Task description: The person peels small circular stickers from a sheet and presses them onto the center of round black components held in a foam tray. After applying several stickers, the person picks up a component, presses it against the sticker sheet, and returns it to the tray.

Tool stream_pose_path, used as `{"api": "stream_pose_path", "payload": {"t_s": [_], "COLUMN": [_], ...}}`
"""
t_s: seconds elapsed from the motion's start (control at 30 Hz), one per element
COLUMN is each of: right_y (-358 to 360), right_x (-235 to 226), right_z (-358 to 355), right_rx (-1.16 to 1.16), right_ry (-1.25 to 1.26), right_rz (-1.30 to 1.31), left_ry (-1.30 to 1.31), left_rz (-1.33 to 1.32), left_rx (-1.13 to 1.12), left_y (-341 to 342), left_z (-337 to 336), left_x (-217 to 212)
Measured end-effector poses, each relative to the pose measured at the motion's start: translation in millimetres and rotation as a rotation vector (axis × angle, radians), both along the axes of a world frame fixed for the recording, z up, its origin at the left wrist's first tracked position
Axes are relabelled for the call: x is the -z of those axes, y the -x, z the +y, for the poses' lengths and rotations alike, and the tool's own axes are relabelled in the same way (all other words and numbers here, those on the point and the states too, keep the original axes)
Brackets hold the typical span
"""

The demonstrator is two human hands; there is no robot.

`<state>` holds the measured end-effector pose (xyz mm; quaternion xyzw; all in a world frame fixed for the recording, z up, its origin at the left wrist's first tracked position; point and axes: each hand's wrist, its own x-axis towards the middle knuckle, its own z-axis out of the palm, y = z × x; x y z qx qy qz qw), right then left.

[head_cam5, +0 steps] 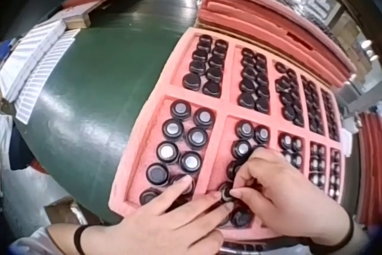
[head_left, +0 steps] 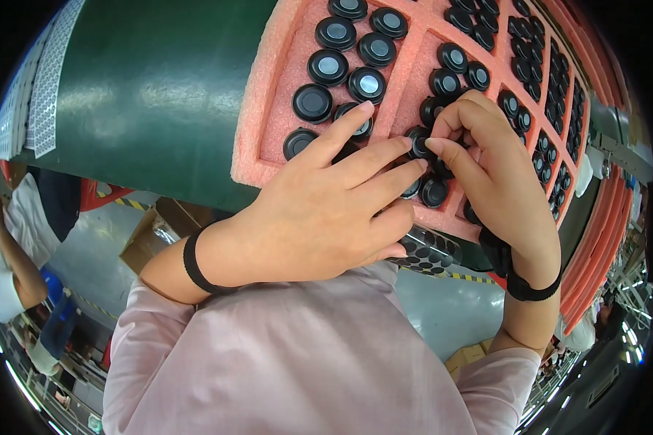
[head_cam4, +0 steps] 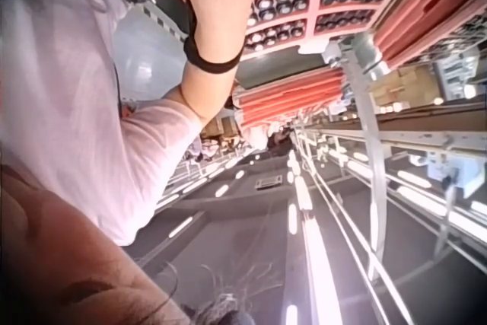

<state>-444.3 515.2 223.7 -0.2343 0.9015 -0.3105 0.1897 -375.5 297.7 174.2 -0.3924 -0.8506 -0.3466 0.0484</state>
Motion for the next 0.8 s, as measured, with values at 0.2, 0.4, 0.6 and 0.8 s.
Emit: {"api": "stream_pose_path", "payload": {"t_s": [0.2, 0.4, 0.6, 0.8], "right_y": [-0.1, 0.9, -1.0, -3.1], "right_x": [-0.2, 1.3, 1.4, 2.5], "right_z": [1.7, -3.4, -2.8, -4.4], "right_rx": [-0.008, -0.023, 0.007, 0.036], "right_ry": [-0.016, -0.019, -0.024, -0.036], "right_rz": [0.014, 0.029, 0.027, 0.034], "left_ry": [0.007, 0.003, 0.003, -0.011], "left_rz": [-0.005, -0.005, -0.008, -0.013], "left_rx": [0.005, -0.004, 0.003, -0.005], "left_y": [0.7, 0.6, 1.4, 0.4], "left_z": [2.3, -1.9, 1.0, 1.5], "left_x": [-0.8, 0.2, -0.5, 0.5]}}
